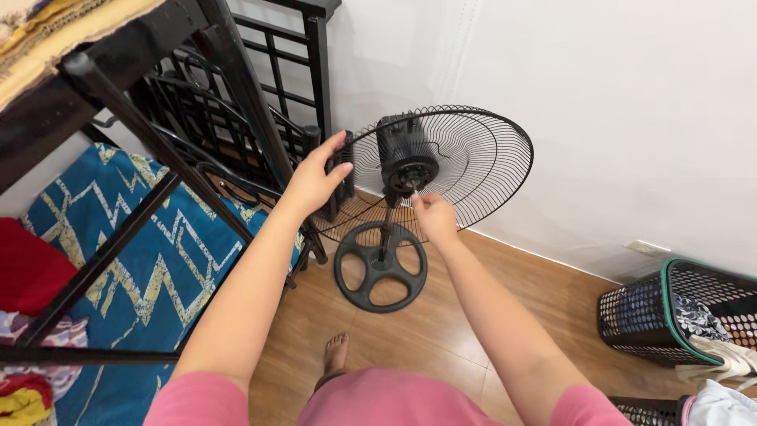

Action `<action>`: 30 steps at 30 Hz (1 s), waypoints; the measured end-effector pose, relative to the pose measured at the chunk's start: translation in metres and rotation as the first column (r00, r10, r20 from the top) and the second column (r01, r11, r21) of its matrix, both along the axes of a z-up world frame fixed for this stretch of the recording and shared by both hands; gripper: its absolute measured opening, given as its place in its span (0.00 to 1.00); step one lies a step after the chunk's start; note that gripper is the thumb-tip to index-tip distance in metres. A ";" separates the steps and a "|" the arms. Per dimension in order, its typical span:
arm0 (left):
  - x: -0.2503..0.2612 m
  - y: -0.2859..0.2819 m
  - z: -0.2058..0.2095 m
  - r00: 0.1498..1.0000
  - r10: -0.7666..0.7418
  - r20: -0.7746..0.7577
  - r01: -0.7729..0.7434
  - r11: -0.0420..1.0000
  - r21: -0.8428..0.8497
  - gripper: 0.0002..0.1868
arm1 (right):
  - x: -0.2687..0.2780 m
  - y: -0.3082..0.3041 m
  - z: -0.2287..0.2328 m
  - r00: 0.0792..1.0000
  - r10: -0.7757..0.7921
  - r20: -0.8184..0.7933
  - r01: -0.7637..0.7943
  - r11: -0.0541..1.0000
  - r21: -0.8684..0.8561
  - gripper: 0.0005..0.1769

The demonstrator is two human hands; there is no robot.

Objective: The person assembles a standing electric fan by hand. They attach the front grille to the motor housing, secure it with a central knob, then install the fan blades onto the motor shaft and tighten them. The person works in a room with a patterned rug and laundry baskets nearby.

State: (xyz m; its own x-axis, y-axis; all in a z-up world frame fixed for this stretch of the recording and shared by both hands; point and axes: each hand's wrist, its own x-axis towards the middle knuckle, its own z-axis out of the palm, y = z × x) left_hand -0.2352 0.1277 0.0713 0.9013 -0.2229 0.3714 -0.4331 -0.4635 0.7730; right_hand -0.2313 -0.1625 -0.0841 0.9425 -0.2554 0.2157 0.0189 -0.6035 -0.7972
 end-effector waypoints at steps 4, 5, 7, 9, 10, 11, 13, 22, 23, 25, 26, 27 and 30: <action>-0.003 -0.004 -0.005 0.984 0.175 -0.033 -0.175 0.985 0.016 0.27 | -0.006 -0.020 0.030 0.974 -0.188 0.129 0.173 0.978 0.121 0.18; -0.004 -0.006 -0.006 0.974 0.207 -0.093 -0.207 0.978 0.007 0.26 | -0.007 -0.029 0.040 0.945 -0.263 0.194 0.237 0.960 0.149 0.19; -0.007 -0.007 -0.008 0.967 0.244 -0.075 -0.245 0.969 -0.009 0.23 | -0.004 -0.050 0.066 0.794 -0.256 0.552 0.199 0.967 0.161 0.27; -0.011 -0.012 -0.010 0.966 0.247 0.078 -0.245 0.969 -0.035 0.20 | -0.002 -0.077 0.092 0.666 -0.250 0.703 0.469 0.873 -0.134 0.42; -0.011 -0.014 -0.010 0.965 0.257 0.060 -0.254 0.966 -0.052 0.19 | 0.000 -0.091 0.106 0.627 -0.233 0.743 0.537 0.820 -0.195 0.43; -0.012 -0.016 -0.008 0.963 0.267 0.041 -0.264 0.962 -0.069 0.19 | 0.003 -0.103 0.119 0.588 -0.211 0.781 0.603 0.758 -0.249 0.44; -0.012 -0.018 -0.007 0.959 0.285 -0.004 -0.284 0.955 -0.083 0.18 | 0.019 -0.130 0.149 0.849 -0.159 0.504 0.294 0.935 -0.200 0.22; -0.006 -0.013 -0.017 0.966 0.256 -0.033 -0.258 0.959 -0.118 0.19 | 0.019 -0.128 0.156 0.851 -0.099 0.515 0.177 0.978 -0.106 0.07; -0.005 -0.013 -0.019 0.969 0.245 -0.022 -0.245 0.962 -0.121 0.19 | 0.017 -0.127 0.157 0.837 -0.124 0.533 0.199 0.976 -0.087 0.07; 0.001 -0.010 -0.018 0.967 0.254 0.016 -0.250 0.959 -0.131 0.20 | 0.015 -0.128 0.164 0.873 -0.091 0.480 0.147 0.986 -0.081 0.08; 0.000 -0.010 -0.020 0.962 0.272 0.030 -0.266 0.954 -0.137 0.20 | 0.012 -0.130 0.165 0.891 -0.072 0.448 0.120 0.990 -0.080 0.08; -0.001 -0.009 -0.020 0.956 0.290 0.043 -0.282 0.949 -0.143 0.21 | 0.012 -0.131 0.167 0.907 -0.082 0.412 0.118 0.991 -0.063 0.08; -0.006 -0.010 -0.017 0.967 0.251 0.046 -0.242 0.960 -0.142 0.21 | 0.007 -0.134 0.167 0.925 -0.090 0.370 0.114 0.992 -0.045 0.09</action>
State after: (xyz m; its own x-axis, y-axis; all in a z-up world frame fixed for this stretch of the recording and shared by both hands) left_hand -0.2410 0.1176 0.0542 0.8960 0.0590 0.4401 -0.3680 -0.4560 0.8103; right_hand -0.2245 -0.2961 0.0827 0.7641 -0.3199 0.5601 0.2379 -0.6673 -0.7057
